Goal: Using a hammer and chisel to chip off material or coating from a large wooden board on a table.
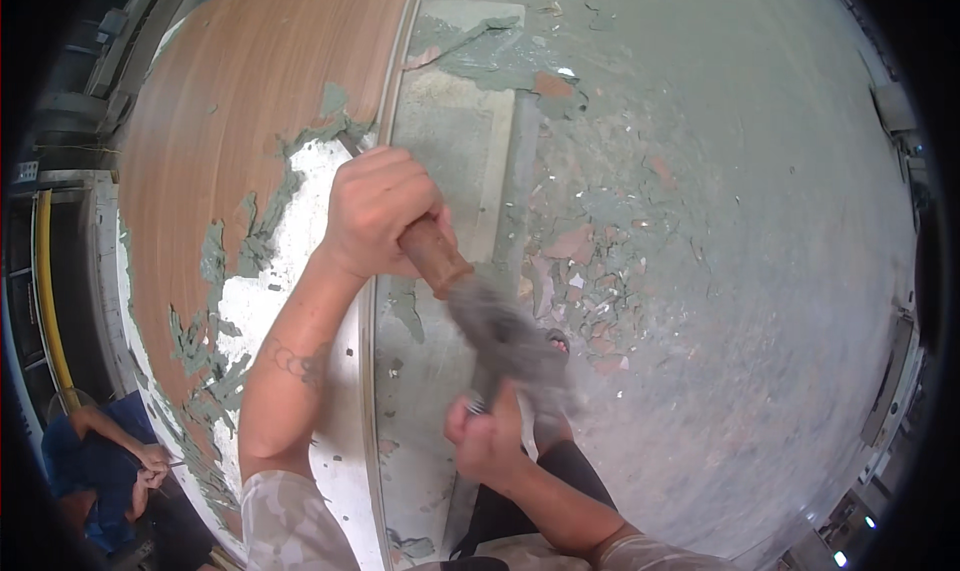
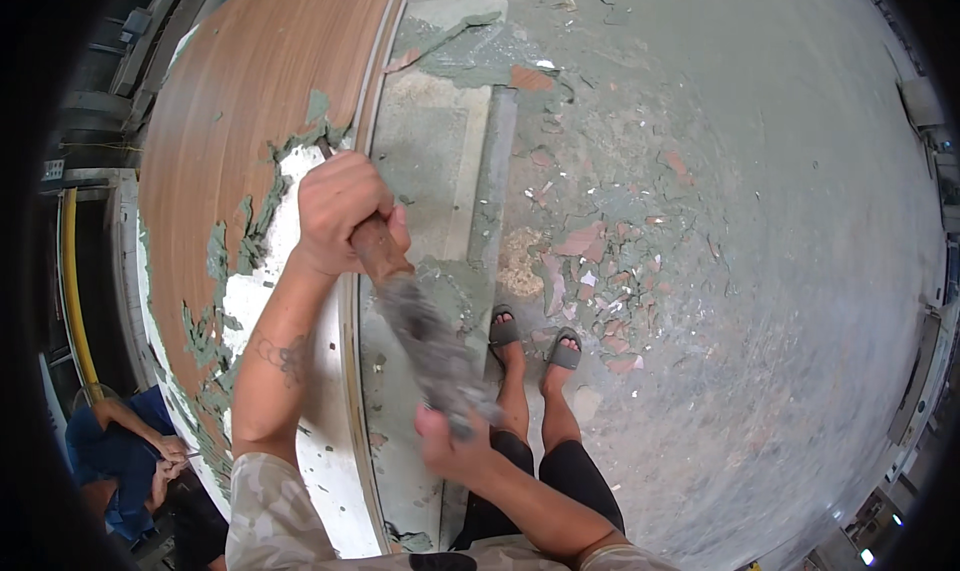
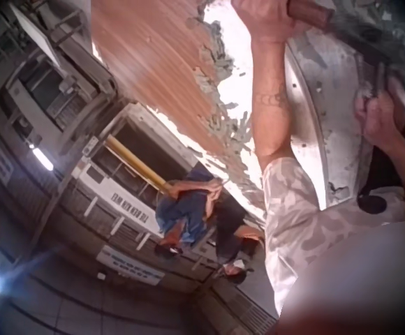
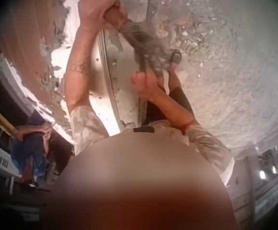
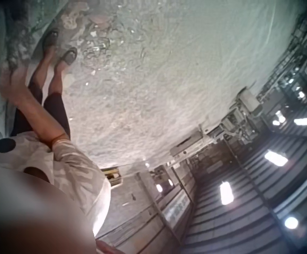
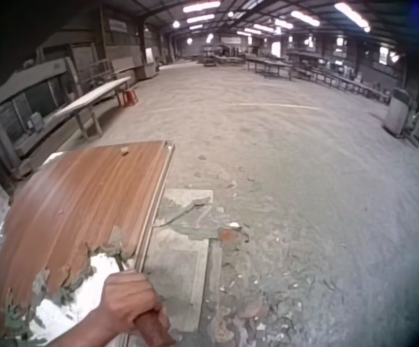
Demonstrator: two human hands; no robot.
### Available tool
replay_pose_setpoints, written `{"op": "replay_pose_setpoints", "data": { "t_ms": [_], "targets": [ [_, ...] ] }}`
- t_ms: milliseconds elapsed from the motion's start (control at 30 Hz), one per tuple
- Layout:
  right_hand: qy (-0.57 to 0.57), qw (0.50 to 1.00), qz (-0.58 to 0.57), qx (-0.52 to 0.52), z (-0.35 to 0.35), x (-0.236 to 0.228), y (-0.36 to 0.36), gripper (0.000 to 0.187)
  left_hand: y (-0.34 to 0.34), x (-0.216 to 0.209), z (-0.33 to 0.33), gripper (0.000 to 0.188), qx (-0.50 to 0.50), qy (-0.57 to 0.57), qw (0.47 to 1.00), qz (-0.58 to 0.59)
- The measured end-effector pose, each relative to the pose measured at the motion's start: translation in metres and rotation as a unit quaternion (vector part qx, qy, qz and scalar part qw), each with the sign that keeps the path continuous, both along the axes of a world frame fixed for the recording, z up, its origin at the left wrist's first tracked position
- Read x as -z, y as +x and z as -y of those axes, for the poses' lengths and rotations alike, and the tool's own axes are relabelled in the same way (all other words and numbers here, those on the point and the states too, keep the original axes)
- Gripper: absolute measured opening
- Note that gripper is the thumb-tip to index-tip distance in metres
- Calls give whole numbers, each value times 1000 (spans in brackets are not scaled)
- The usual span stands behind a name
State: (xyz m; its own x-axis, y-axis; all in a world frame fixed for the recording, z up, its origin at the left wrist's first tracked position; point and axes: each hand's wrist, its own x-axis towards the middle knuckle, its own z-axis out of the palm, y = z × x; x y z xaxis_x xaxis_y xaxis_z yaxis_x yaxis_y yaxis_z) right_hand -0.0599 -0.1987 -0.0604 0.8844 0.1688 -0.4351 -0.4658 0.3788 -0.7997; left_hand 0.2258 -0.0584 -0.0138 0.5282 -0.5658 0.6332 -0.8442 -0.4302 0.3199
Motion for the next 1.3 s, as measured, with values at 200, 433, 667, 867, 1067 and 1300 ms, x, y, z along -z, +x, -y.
{"op": "replay_pose_setpoints", "data": {
  "t_ms": [200,433,667,867,1067,1300],
  "targets": [
    [41,999,14,23,-6,-27,38,68,0,19,-4,23,-4,-34,998,46],
    [181,977,17,116,-16,-22,32,62,15,28,-17,20,-39,-25,995,92],
    [90,985,20,145,3,-33,41,72,3,34,-14,20,-52,-81,990,100],
    [48,995,11,81,13,-30,42,72,-21,26,8,29,-43,-46,995,83],
    [45,996,41,60,13,-38,49,70,-3,29,-11,28,-13,-74,994,75],
    [6,997,52,48,28,-56,56,71,-15,16,-6,29,-11,-72,997,38]
  ]
}}
